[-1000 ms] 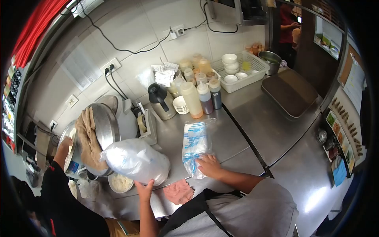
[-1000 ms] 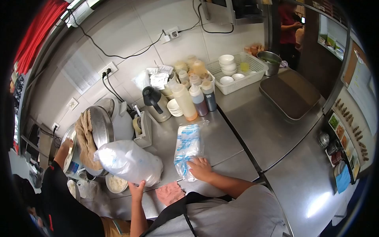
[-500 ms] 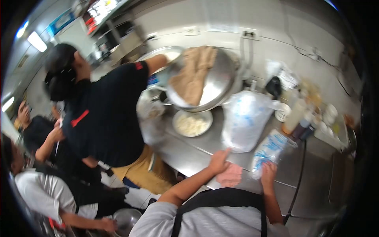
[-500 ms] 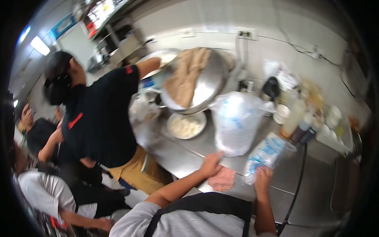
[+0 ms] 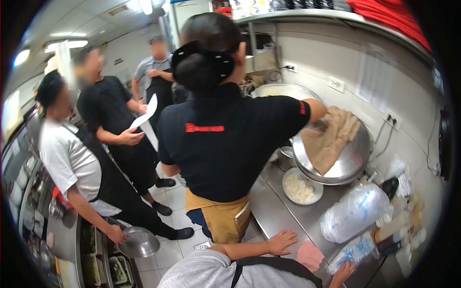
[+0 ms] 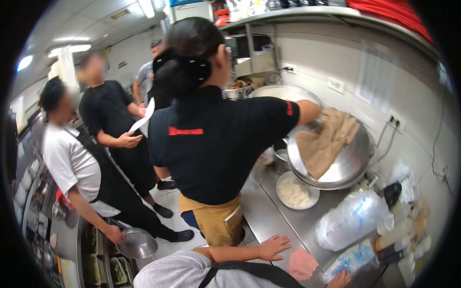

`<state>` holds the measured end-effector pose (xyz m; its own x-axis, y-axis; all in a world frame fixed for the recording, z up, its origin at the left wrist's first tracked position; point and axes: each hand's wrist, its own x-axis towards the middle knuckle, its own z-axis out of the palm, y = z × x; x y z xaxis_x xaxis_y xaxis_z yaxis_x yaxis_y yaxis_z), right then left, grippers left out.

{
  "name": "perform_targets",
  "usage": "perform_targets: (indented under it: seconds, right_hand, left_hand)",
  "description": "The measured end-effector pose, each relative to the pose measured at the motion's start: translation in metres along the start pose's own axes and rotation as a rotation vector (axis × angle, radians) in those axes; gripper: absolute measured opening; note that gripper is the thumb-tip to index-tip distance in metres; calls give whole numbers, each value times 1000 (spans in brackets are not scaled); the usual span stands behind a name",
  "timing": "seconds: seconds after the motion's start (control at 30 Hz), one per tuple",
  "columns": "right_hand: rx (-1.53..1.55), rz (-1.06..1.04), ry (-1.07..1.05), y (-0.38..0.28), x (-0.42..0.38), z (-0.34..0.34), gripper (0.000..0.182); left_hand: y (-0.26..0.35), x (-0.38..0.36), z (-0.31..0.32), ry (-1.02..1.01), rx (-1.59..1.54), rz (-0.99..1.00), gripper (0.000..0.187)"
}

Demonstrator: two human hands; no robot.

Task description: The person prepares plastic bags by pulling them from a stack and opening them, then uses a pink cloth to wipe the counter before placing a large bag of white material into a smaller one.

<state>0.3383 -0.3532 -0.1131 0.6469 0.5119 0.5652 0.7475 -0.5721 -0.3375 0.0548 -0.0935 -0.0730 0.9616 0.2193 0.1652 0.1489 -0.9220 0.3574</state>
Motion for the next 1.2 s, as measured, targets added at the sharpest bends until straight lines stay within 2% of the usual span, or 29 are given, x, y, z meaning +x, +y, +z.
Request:
perform_targets:
  seconds: [0.03, 0.13, 0.23, 0.33, 0.43, 0.53, 0.63, 0.77, 0.87, 0.97, 1.0, 1.13, 1.17, 1.2]
  right_hand:
    - [-25, 5, 21, 3, 1, 4, 16]
    - [-324, 85, -156, -17, 12, -11, 35]
    - [-430, 149, -400, -17, 20, -16, 49]
    - [-118, 78, -55, -15, 14, -5, 18]
    - [-143, 147, -170, -16, 15, -8, 20]
    - [-112, 45, -84, -29, 13, -15, 17]
    - [-30, 90, -150, -29, 13, -22, 19]
    - [260, -6, -85, 5, 2, -19, 18]
    - [409, -53, -94, 21, -7, -27, 14]
    - [463, 16, -134, 33, -15, -43, 12]
    - [453, 17, -129, 37, -19, -49, 12]
    - [473, -21, -100, 48, -20, -40, 9]
    - [459, 5, -72, 57, -25, -35, 9]
    - [367, -62, 16, 45, -18, -40, 9]
  left_hand:
    - [-4, -4, -3, -6, 15, -27, 57]
    - [-12, -10, -4, -26, 46, -78, 56]
    - [-14, -14, -6, -41, 72, -115, 54]
    - [-11, -16, -17, -72, 92, -163, 54]
    - [-11, -15, -11, -27, 91, -203, 53]
    - [-7, -8, -5, 27, 111, -348, 52]
    - [-2, -1, 2, 85, 172, -445, 52]
    - [6, 1, 6, 211, 250, -500, 50]
    - [19, 6, 0, 181, 227, -628, 49]
    - [18, 5, 6, 292, 262, -583, 48]
    - [20, 7, 3, 221, 239, -635, 48]
    - [16, 7, 10, 233, 257, -635, 48]
    - [24, 8, -2, 177, 258, -621, 47]
    - [23, 11, -3, 213, 270, -629, 46]
